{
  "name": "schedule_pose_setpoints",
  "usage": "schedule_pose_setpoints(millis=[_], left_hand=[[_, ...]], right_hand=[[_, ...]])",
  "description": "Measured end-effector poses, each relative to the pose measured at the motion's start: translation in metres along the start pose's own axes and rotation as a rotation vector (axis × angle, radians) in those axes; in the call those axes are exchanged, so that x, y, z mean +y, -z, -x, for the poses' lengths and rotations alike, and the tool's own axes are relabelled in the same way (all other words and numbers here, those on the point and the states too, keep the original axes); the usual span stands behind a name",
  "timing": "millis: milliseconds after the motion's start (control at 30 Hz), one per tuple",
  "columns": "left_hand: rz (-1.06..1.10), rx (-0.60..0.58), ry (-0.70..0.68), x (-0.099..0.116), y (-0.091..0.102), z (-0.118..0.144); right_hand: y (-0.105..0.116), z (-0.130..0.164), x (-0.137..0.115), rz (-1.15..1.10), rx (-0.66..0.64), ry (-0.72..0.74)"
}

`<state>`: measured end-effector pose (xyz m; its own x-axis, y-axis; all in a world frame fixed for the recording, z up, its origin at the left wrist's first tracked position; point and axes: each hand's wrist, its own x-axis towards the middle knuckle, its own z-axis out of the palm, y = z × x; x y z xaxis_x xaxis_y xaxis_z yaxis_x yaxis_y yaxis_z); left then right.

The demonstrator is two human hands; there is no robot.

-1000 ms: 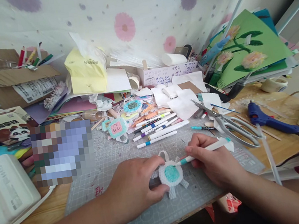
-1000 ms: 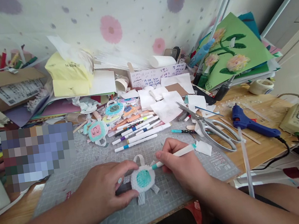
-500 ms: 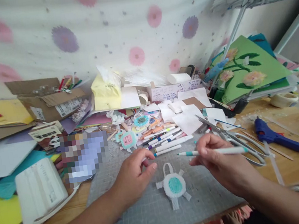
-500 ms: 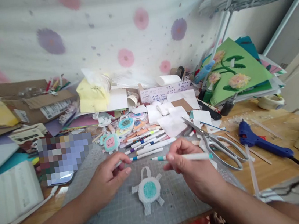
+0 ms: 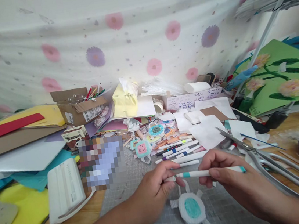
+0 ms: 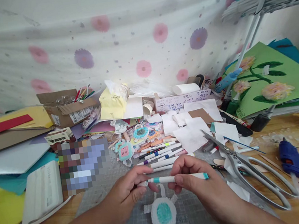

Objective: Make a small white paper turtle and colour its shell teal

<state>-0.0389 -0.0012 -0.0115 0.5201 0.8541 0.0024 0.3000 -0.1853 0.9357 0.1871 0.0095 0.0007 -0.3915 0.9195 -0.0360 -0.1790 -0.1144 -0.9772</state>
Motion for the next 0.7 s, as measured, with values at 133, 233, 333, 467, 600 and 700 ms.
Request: schedule_pose_setpoints(millis=[133,233,333,467,600,700], left_hand=[[-0.037,-0.012,-0.007,0.0,0.0,0.002],[-0.06,-0.006,-0.026,0.0,0.0,0.004],[-0.032,-0.007,-0.037,0.0,0.0,0.004],[0.01,0.001,-0.042,0.002,0.001,0.005],[0.009,-0.028,-0.06,0.005,0.001,0.006],[0.011,-0.064,-0.073,0.01,0.001,0.007]], right_hand=[[0.001,0.002,0.002,0.124,-0.018,-0.033],[0.002,0.005,0.001,0.263,-0.002,-0.035],[0.003,0.006,0.0,0.31,0.018,-0.025],[0.004,0.005,0.002,0.309,0.006,-0.01],[0.006,0.005,0.005,0.401,-0.012,-0.013],[0.006,0.004,0.006,0.455,-0.02,-0.031]])
